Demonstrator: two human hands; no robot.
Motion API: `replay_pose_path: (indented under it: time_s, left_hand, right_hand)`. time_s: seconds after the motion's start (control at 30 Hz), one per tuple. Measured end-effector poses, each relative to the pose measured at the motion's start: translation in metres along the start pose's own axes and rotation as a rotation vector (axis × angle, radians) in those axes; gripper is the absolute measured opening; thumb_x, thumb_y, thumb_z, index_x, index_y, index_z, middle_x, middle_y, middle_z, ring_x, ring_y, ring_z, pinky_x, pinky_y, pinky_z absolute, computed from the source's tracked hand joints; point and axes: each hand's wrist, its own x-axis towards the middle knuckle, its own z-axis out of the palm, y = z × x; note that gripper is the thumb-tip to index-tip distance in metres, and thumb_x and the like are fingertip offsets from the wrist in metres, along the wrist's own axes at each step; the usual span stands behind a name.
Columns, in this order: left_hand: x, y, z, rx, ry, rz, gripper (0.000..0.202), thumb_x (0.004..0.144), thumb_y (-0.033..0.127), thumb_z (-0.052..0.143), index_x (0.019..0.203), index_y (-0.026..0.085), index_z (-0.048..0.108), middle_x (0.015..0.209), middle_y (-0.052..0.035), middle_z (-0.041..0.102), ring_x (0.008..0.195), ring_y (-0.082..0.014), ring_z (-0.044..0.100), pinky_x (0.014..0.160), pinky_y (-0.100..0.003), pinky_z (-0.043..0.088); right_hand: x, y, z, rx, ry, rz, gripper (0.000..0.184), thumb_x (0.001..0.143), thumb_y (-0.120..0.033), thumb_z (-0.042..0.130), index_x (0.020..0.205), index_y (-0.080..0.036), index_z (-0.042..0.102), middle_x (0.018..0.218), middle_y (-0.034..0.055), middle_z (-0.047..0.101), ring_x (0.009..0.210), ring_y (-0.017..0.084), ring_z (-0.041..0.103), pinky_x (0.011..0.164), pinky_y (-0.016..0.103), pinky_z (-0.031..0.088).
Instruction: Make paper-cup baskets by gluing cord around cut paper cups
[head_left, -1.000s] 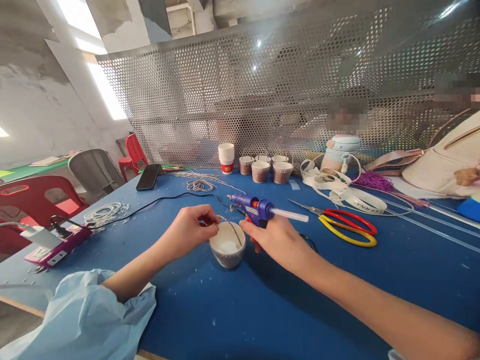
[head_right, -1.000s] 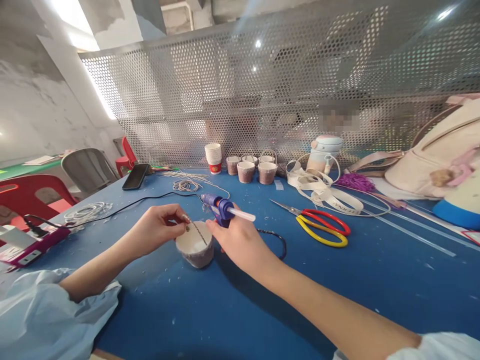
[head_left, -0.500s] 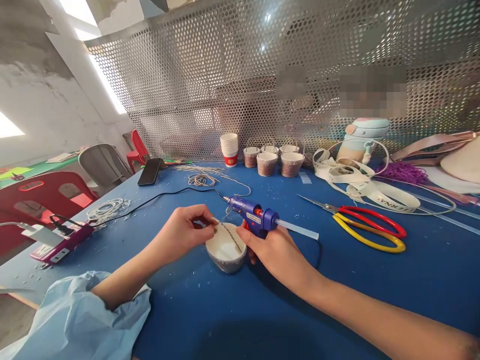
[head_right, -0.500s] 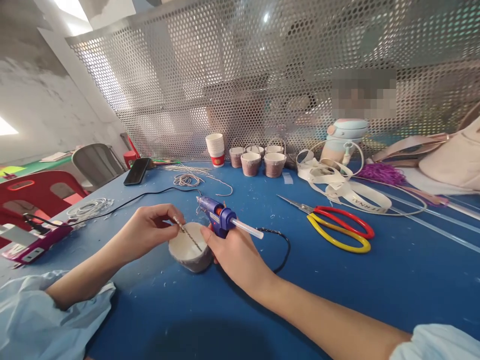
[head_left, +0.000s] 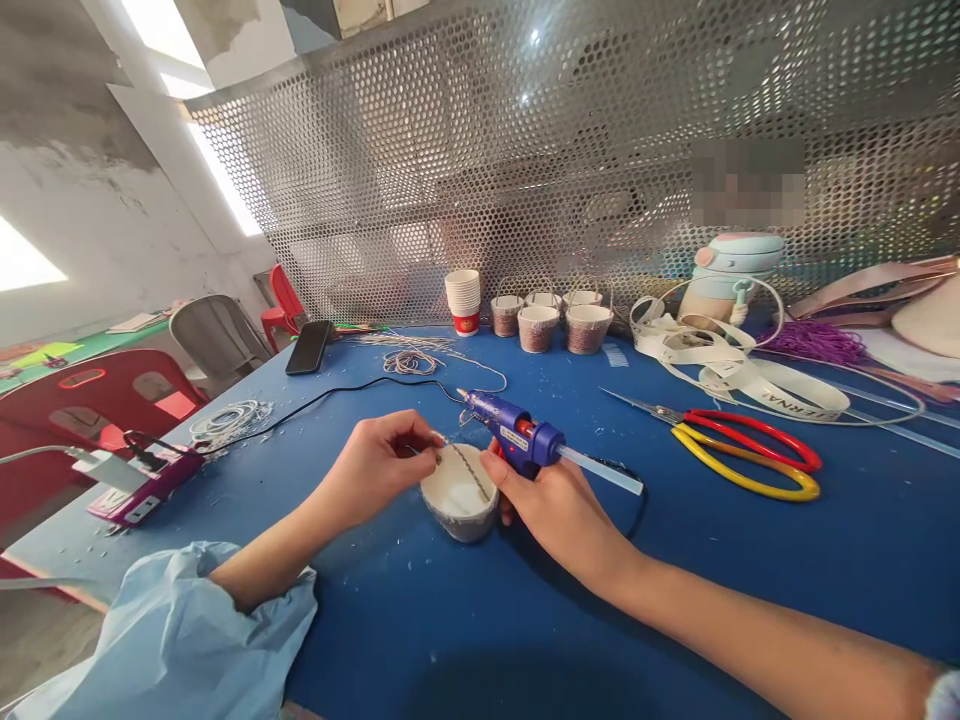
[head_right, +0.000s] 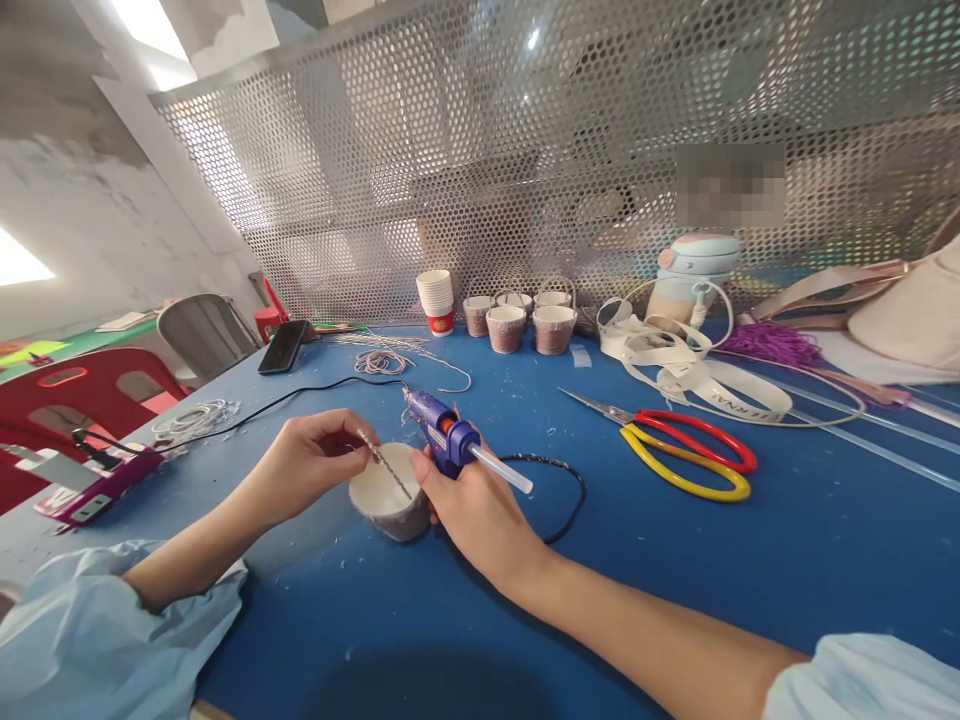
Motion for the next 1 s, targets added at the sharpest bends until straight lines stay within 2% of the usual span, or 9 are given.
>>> replay_pose_path:
  time_s: [0.27, 0.53, 0.77, 1.0]
  left_hand:
    - [-0.0031, -0.0002, -0.0004, 0.026, 0.025, 0.011, 0.008, 0.065, 0.021, 0.059, 0.068, 0.016, 0.065, 0.068, -0.0012, 0.068, 0.059, -0.011, 0.056, 0.055, -0.021, 0.047]
    - [-0.0078, -0.0016, 0.002, 0.05, 0.058, 0.072, 0.01, 0.067, 0.016, 0.056, 0.07, 0.016, 0.066, 0.066, 0.0, 0.066, 0.058, -0.0102, 0.056, 0.054, -0.02, 0.044]
    - [-0.0097, -0.003, 0.0011, 0.154, 0.071, 0.117, 0.012, 0.069, 0.016, 0.055, 0.071, 0.016, 0.067, 0.07, -0.001, 0.066, 0.061, -0.0109, 0.056, 0.056, -0.021, 0.044]
    - [-0.0099, -0.0022, 0.003, 0.213, 0.097, 0.157, 0.012, 0.069, 0.014, 0.055, 0.07, 0.017, 0.067, 0.066, 0.0006, 0.064, 0.057, -0.0101, 0.054, 0.054, -0.02, 0.043]
  right_hand:
    - [-0.0023, 0.0002, 0.0026, 0.076, 0.013, -0.078, 0.03, 0.089, -0.053, 0.047, 0.084, -0.024, 0.055, 0.058, -0.0048, 0.051, 0.06, 0.018, 0.058, 0.069, 0.033, 0.049]
    - [-0.0023, 0.0035, 0.0034, 0.081, 0.01, -0.018, 0.036, 0.09, -0.056, 0.045, 0.078, -0.024, 0.057, 0.055, -0.0032, 0.054, 0.06, 0.019, 0.059, 0.07, 0.035, 0.049]
    - [-0.0034, 0.0084, 0.0049, 0.116, 0.014, -0.044, 0.028, 0.089, -0.051, 0.05, 0.085, -0.024, 0.057, 0.056, -0.0053, 0.053, 0.059, 0.018, 0.06, 0.074, 0.035, 0.049]
    - [-0.0041, 0.007, 0.0046, 0.122, 0.032, -0.049, 0.03, 0.088, -0.052, 0.05, 0.076, -0.025, 0.054, 0.056, -0.0045, 0.053, 0.059, 0.019, 0.06, 0.073, 0.035, 0.05]
